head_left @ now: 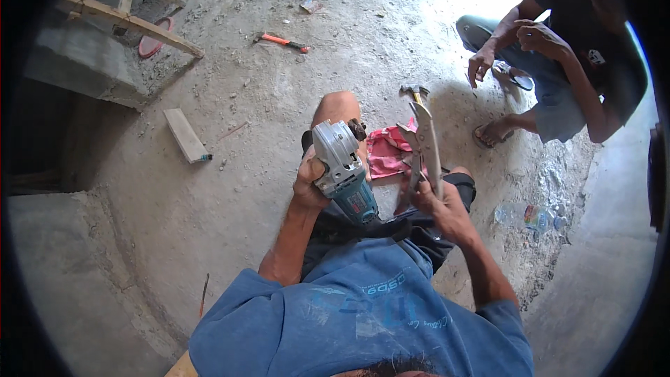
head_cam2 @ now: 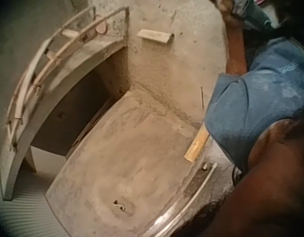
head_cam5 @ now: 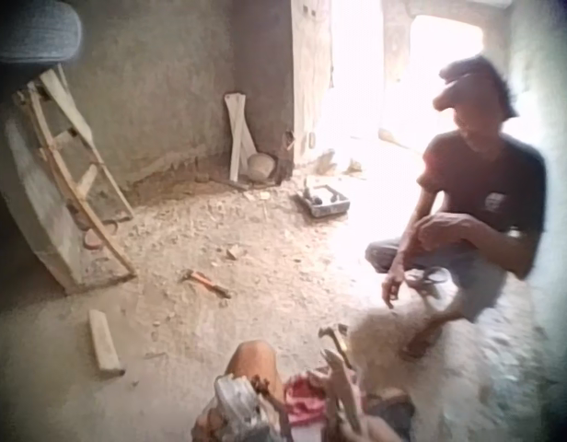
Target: The person uses a pair of locking pliers and a hammer to loosen the locking nut on an angle grinder.
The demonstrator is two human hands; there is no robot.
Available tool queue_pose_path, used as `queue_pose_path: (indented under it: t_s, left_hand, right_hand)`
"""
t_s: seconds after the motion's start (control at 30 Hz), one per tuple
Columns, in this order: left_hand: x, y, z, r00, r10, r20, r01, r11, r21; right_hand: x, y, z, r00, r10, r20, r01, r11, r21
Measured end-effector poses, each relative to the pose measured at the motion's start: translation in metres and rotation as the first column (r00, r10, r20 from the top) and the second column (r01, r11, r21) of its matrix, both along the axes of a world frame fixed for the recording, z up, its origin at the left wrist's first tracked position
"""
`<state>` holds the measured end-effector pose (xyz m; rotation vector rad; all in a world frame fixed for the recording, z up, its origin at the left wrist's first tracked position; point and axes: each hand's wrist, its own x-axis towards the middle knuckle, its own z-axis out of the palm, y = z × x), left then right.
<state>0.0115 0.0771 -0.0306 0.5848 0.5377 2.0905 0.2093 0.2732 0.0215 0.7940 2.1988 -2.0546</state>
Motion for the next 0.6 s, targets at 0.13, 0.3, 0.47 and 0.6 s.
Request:
queue_pose_path:
  t_s: [0.13,0.3,0.47,0.6]
  left_hand:
    - [0.007,0.002,0.023,0.997,0.053,-0.047,-0.057,0.994,-0.09]
    - [0.018,0.003,0.018,0.987,0.0,-0.16,-0.033,0.978,-0.206]
    - [0.023,0.011,0.029,0.981,-0.043,-0.189,0.002,0.977,-0.212]
    - [0.027,0.014,0.037,0.964,-0.086,-0.252,0.012,0.96,-0.281]
  right_hand:
    - [0.018,0.002,0.072,0.97,0.0,0.245,0.083,0.94,-0.33]
    - [0.043,-0.02,0.125,0.936,-0.01,0.353,0.116,0.952,-0.282]
    - [0.044,-0.025,0.164,0.937,0.149,0.315,-0.149,0.989,-0.025]
    - [0.044,-0.035,0.173,0.947,0.1,0.305,-0.122,0.991,0.056]
